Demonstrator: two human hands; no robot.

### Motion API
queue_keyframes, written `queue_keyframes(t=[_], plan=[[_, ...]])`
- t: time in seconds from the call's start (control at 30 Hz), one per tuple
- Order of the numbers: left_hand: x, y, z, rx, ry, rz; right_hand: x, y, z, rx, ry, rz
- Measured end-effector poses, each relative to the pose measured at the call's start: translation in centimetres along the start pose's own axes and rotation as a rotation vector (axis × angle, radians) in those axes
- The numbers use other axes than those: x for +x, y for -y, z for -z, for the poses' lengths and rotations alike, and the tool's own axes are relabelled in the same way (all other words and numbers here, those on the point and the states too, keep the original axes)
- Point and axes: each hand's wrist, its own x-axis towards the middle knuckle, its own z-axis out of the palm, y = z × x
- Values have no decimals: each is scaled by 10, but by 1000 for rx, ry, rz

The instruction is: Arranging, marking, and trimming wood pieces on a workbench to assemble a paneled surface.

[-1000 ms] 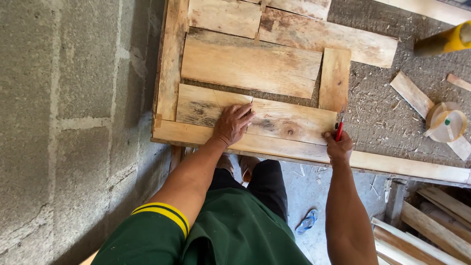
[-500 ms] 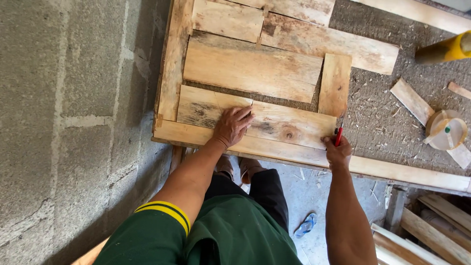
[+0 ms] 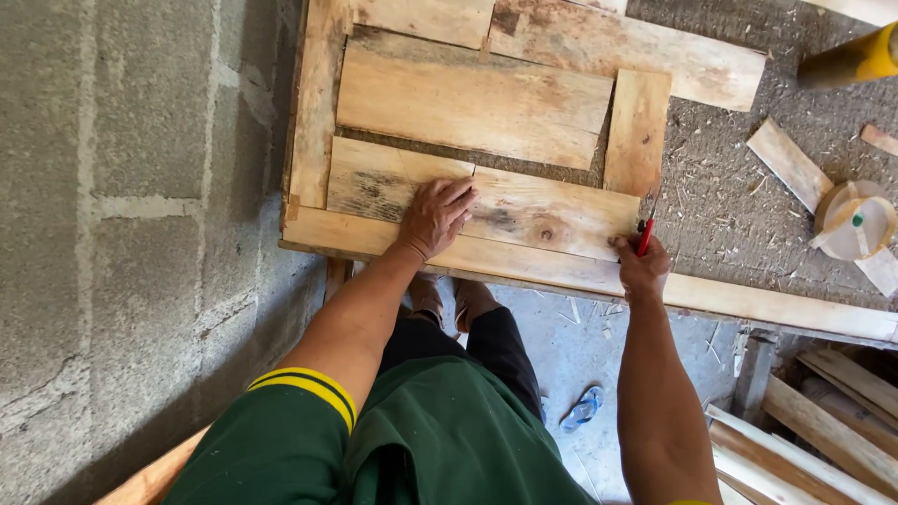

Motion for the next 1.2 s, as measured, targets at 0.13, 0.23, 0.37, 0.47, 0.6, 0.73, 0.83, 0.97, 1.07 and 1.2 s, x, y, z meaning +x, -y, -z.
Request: queue_keyframes(t=[0.13,0.23,0.37,0.47,0.6,0.73,0.83,0.97,1.07,1.2], plan=[[1,4,-4,17,17,-23,7,-12,-3,121,39,35],[0,3,-8,73,14,1,2,-1,-1,56,30,37],[0,4,-8,71,35,8,3,1,-3,86,34,14],[-1,6,-10,59,20,-8,8,-2,-3,92,18,-11],[-1,3,-7,50,28,7,9,-11,-2,135,52,39],[-1,-3,0,51,52,-18,6,-16,1,231,89,50],[3,0,0,64,27,-41,5,-6,0,187,96,76],[0,0,-1,70,19,-53,-2,4,0,110,48,27],[-2,-1,-4,45,37,-32,-9,13,4,23,37,-7],[0,3,-6,71,38,-31,9,-6,-3,100,55,33]])
